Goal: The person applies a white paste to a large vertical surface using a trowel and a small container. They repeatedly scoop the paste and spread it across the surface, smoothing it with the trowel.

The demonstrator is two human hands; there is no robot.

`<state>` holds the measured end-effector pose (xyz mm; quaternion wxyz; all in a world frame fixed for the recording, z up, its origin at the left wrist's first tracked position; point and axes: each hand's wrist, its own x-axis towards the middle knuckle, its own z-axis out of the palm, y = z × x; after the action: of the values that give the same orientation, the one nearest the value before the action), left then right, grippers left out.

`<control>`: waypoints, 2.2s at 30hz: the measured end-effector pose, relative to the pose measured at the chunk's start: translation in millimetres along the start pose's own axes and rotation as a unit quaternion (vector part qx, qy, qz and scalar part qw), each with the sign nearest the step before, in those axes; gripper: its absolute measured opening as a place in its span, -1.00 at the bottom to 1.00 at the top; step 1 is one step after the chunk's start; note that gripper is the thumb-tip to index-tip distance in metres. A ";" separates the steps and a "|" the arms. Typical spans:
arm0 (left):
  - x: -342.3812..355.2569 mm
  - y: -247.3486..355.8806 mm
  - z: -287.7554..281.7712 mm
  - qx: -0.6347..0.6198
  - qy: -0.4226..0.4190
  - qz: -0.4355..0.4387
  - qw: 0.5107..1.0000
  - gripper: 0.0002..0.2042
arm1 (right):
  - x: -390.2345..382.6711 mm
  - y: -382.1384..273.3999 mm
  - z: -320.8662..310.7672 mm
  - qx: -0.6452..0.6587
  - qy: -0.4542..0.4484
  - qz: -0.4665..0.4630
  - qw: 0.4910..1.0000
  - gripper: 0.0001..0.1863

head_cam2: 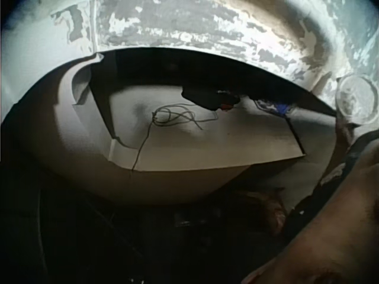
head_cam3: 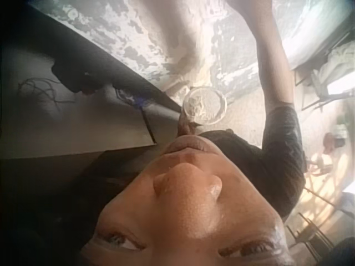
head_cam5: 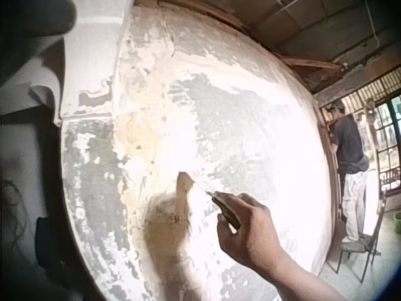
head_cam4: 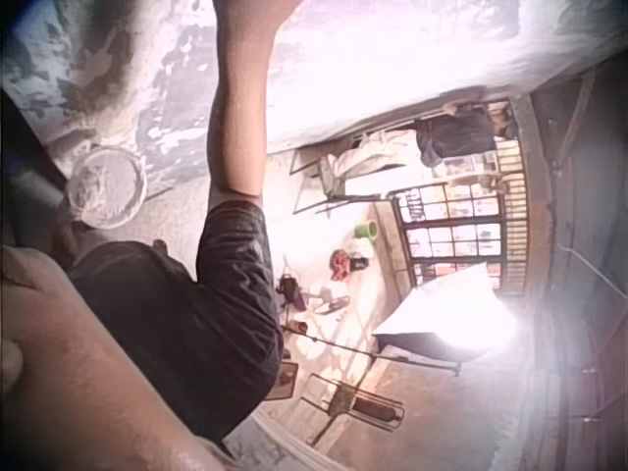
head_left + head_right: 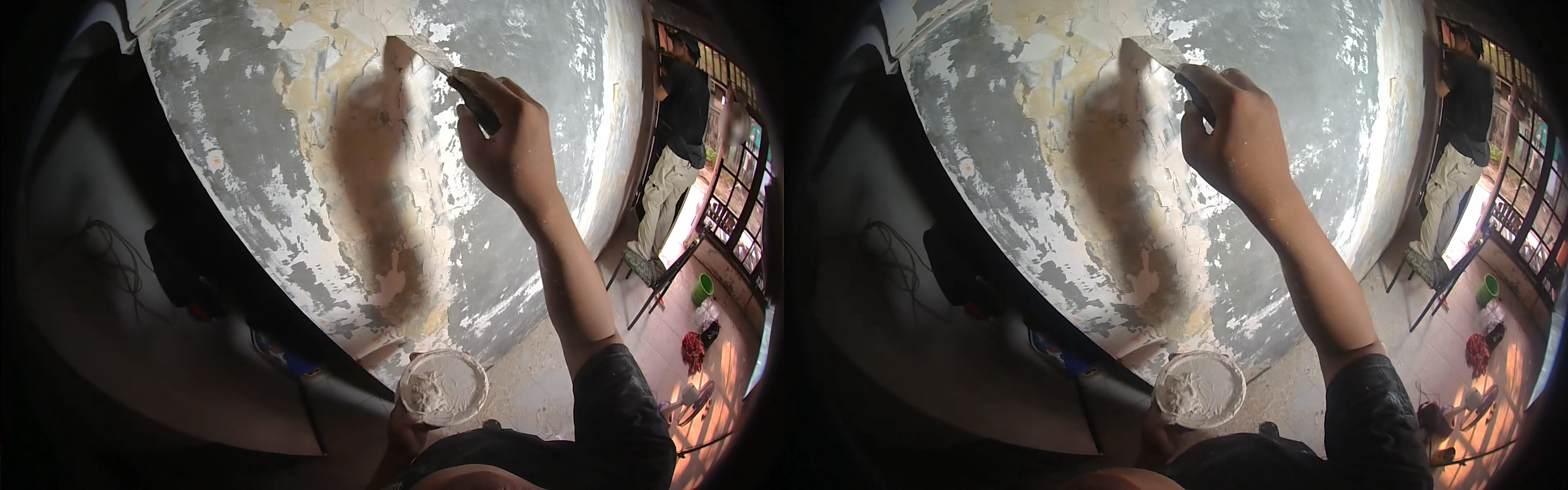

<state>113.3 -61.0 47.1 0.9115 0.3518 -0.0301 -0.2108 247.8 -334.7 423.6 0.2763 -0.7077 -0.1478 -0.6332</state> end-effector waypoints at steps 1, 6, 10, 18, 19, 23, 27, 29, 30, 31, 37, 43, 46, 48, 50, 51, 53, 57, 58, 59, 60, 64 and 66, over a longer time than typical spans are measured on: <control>-1.1 -0.8 -3.9 0.007 -0.010 0.005 1.000 -0.08 | -0.9 -0.6 4.1 -0.012 -0.004 0.007 1.000 -0.58; -6.7 -2.9 -16.4 0.029 0.003 0.033 0.999 -0.09 | -28.3 -7.6 10.1 -0.044 -0.036 0.045 0.997 -0.56; -14.9 9.7 -2.0 0.043 0.033 0.021 0.998 -0.10 | -60.3 -13.1 3.9 -0.055 -0.069 0.080 0.993 -0.53; -16.3 13.9 11.9 0.068 0.034 0.023 0.997 -0.14 | -51.7 -34.6 -16.3 -0.053 -0.057 0.032 0.996 -0.53; -13.5 8.5 4.1 0.072 0.034 0.019 0.997 -0.14 | -41.3 -35.8 -12.3 -0.049 -0.033 0.001 0.998 -0.54; -4.1 1.8 12.5 0.013 0.041 0.017 0.999 -0.15 | -33.6 -35.5 9.1 -0.074 -0.061 -0.005 0.995 -0.55; -8.2 -1.9 1.7 0.021 0.038 0.011 0.999 -0.15 | -89.7 -25.9 14.4 -0.076 -0.083 0.038 0.993 -0.48; -6.7 -12.2 -8.4 -0.014 0.037 0.016 0.999 -0.16 | -122.8 -20.5 10.2 -0.082 -0.105 0.068 0.989 -0.49; -8.7 -12.7 -8.8 -0.015 0.040 0.012 0.999 -0.17 | -138.6 -20.1 7.1 -0.098 -0.120 0.084 0.984 -0.49; -12.7 -6.4 -3.1 -0.014 0.043 0.007 0.999 -0.18 | -154.3 -17.1 3.4 -0.087 -0.126 0.099 0.983 -0.46; -21.5 3.8 -22.8 0.027 0.076 0.001 0.997 -0.24 | -160.8 -15.9 -24.0 -0.032 -0.125 0.144 0.981 -0.47; -14.2 -1.0 -42.1 0.001 0.048 0.006 0.999 -0.21 | -113.0 -4.6 -10.3 -0.051 -0.019 0.077 0.996 -0.52; -6.6 -9.4 -33.1 0.006 0.062 0.008 0.998 -0.29 | -138.7 8.0 4.1 -0.042 -0.089 0.107 0.989 -0.46; -3.3 -10.1 -22.4 -0.005 0.070 0.018 0.997 -0.31 | -173.3 3.9 1.7 -0.040 -0.130 0.129 0.982 -0.35; -1.6 -10.9 -10.8 0.010 0.066 0.032 0.997 -0.31 | -210.2 4.6 -4.0 -0.020 -0.164 0.153 0.974 -0.33; -1.1 -15.0 -6.1 0.013 0.063 0.033 0.997 -0.31 | -222.3 1.8 -12.6 -0.033 -0.173 0.156 0.972 -0.34; -2.5 -16.1 5.2 0.016 0.077 0.022 0.997 -0.31 | -240.2 5.5 -24.1 -0.006 -0.194 0.187 0.963 -0.39; 2.8 -23.7 6.9 0.046 0.086 0.019 0.995 -0.32 | -244.8 20.6 -59.6 0.167 -0.191 0.307 0.917 -0.52; 6.0 -23.4 17.2 0.052 0.102 0.022 0.993 -0.32 | -246.4 26.5 -66.7 0.202 -0.180 0.325 0.906 -0.55; 11.3 -22.5 31.7 0.057 0.115 0.023 0.991 -0.32 | -248.5 31.3 -73.1 0.248 -0.157 0.344 0.892 -0.59; 11.6 -23.1 39.0 0.061 0.130 0.024 0.989 -0.32 | -250.0 34.3 -82.6 0.316 -0.149 0.416 0.840 -0.60; 29.0 -30.7 17.9 0.016 0.053 0.045 0.997 -0.26 | -262.1 57.9 -112.3 0.333 -0.162 0.475 0.798 -0.62; 40.5 -31.6 36.1 -0.008 0.071 0.048 0.996 -0.26 | -264.1 67.9 -111.0 0.296 -0.177 0.375 0.861 -0.60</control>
<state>131.2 -121.0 49.8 0.9233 0.3566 0.0197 -0.1413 154.6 -416.3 156.5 0.6584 -0.6947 -0.0984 -0.2723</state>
